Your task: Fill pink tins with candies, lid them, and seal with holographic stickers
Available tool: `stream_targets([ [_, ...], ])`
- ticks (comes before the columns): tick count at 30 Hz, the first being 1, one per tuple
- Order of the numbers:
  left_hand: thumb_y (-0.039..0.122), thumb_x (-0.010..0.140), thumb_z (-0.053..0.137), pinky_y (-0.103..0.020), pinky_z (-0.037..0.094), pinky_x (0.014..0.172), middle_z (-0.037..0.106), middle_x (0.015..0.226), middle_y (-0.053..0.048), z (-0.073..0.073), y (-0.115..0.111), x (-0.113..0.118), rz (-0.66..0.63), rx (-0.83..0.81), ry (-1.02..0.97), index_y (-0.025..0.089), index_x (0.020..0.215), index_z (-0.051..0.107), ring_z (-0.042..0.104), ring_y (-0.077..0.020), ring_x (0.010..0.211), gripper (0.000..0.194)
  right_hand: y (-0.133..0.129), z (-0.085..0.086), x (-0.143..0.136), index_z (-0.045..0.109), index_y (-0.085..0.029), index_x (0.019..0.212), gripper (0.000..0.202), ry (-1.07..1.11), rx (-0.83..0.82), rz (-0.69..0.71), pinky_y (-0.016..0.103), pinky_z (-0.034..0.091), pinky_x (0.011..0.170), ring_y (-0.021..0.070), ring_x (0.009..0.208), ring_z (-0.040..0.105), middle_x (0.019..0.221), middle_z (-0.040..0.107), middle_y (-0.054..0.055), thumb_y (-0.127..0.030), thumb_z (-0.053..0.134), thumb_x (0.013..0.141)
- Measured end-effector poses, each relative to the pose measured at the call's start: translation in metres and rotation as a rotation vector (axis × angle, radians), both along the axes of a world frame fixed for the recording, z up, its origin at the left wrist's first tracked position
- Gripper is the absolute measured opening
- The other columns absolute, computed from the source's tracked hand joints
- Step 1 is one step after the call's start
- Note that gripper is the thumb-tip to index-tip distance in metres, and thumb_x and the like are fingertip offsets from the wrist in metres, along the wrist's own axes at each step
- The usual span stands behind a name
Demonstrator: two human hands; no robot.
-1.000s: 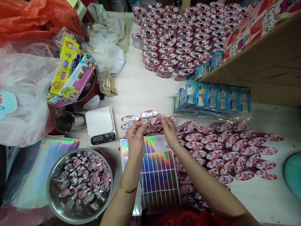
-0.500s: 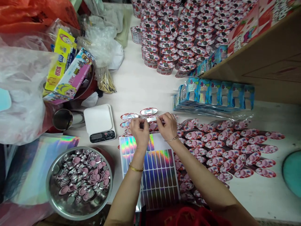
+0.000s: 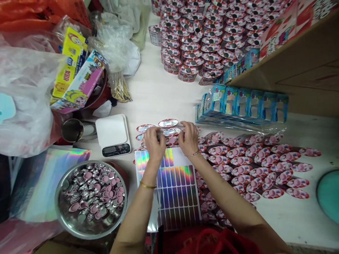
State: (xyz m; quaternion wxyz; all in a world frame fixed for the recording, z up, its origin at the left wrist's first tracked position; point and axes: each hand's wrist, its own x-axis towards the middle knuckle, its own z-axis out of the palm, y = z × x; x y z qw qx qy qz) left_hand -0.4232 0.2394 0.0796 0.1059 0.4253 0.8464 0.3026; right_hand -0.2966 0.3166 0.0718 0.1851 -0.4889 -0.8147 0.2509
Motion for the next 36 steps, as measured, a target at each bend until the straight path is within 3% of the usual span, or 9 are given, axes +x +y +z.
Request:
stream_targets([
  [3,0.034,0.086,0.059,-0.038,0.033,0.088,0.061,0.111,-0.008,0.008,-0.029,-0.013,-0.384,-0.049,0.046,0.023,0.100,0.061,0.051,-0.0244,0.106,0.018,-0.018,0.010,0.011,0.059,-0.019,0.109,0.025,0.009,-0.048,0.094,0.038,0.034,0.091,0.0259,0.106,0.048,0.110,0.057,0.012,-0.028,0.042,0.094],
  [6,0.039,0.085,0.061,-0.040,0.032,0.090,0.059,0.118,-0.009,0.011,-0.057,-0.017,-0.524,-0.139,0.112,0.023,0.098,0.063,0.049,-0.0268,0.111,0.021,-0.042,0.015,0.023,0.062,-0.022,0.106,0.023,0.009,-0.100,0.199,0.039,0.034,0.090,0.0252,0.104,0.049,0.110,0.059,0.010,-0.032,0.044,0.095],
  [9,0.035,0.088,0.057,-0.040,0.032,0.091,0.061,0.115,-0.009,0.015,-0.071,-0.015,-0.508,-0.150,0.092,0.021,0.087,0.061,0.049,-0.0255,0.111,0.015,-0.060,0.017,0.032,0.062,-0.023,0.109,0.025,0.015,-0.090,0.266,0.041,0.032,0.093,0.0253,0.107,0.048,0.113,0.061,0.009,-0.032,0.042,0.096],
  [13,0.035,0.092,0.052,-0.035,0.034,0.082,0.065,0.091,-0.005,0.029,-0.075,-0.014,-0.507,-0.122,-0.046,0.021,0.084,0.059,0.056,-0.0198,0.089,0.018,-0.065,0.026,0.038,0.065,-0.021,0.100,0.030,0.010,-0.109,0.384,0.037,0.034,0.087,0.0227,0.094,0.052,0.097,0.065,0.009,-0.033,0.038,0.098],
  [15,0.035,0.092,0.051,-0.034,0.034,0.081,0.066,0.090,-0.004,0.038,-0.075,-0.010,-0.528,-0.096,-0.034,0.021,0.093,0.061,0.057,-0.0193,0.086,0.017,-0.060,0.036,0.041,0.065,-0.020,0.090,0.031,0.030,-0.137,0.420,0.034,0.035,0.081,0.0210,0.087,0.054,0.088,0.065,0.008,-0.032,0.038,0.099],
  [18,0.033,0.093,0.051,-0.035,0.034,0.083,0.067,0.103,-0.007,0.051,-0.071,0.006,-0.587,-0.024,0.105,0.023,0.113,0.061,0.058,-0.0214,0.095,0.025,-0.043,0.053,0.048,0.061,-0.019,0.077,0.030,0.065,-0.174,0.441,0.029,0.036,0.073,0.0185,0.076,0.054,0.077,0.063,0.006,-0.030,0.041,0.097],
  [23,0.023,0.093,0.048,-0.038,0.036,0.084,0.070,0.104,-0.009,0.055,-0.055,0.052,-0.545,0.096,0.265,0.022,0.109,0.066,0.059,-0.0225,0.096,0.024,-0.011,0.071,0.070,0.057,-0.020,0.068,0.028,0.081,-0.260,0.462,0.025,0.033,0.064,0.0148,0.065,0.051,0.066,0.059,0.001,-0.028,0.048,0.093],
  [30,0.018,0.089,0.050,-0.046,0.035,0.099,0.062,0.129,-0.011,0.045,-0.055,0.111,-0.454,0.133,0.192,0.023,0.104,0.066,0.054,-0.0252,0.117,0.022,0.000,0.056,0.105,0.053,-0.020,0.063,0.033,0.056,-0.306,0.410,0.024,0.030,0.059,0.0135,0.060,0.047,0.060,0.055,-0.001,-0.031,0.046,0.093],
  [36,0.027,0.088,0.054,-0.037,0.045,0.086,0.065,0.102,-0.010,0.051,-0.084,0.142,-0.455,0.234,-0.055,0.020,0.089,0.060,0.059,-0.0213,0.099,0.010,0.015,0.040,0.132,0.060,-0.020,0.069,0.029,-0.087,-0.145,0.395,0.029,0.031,0.070,0.0178,0.073,0.056,0.073,0.066,0.004,-0.028,0.046,0.093],
])
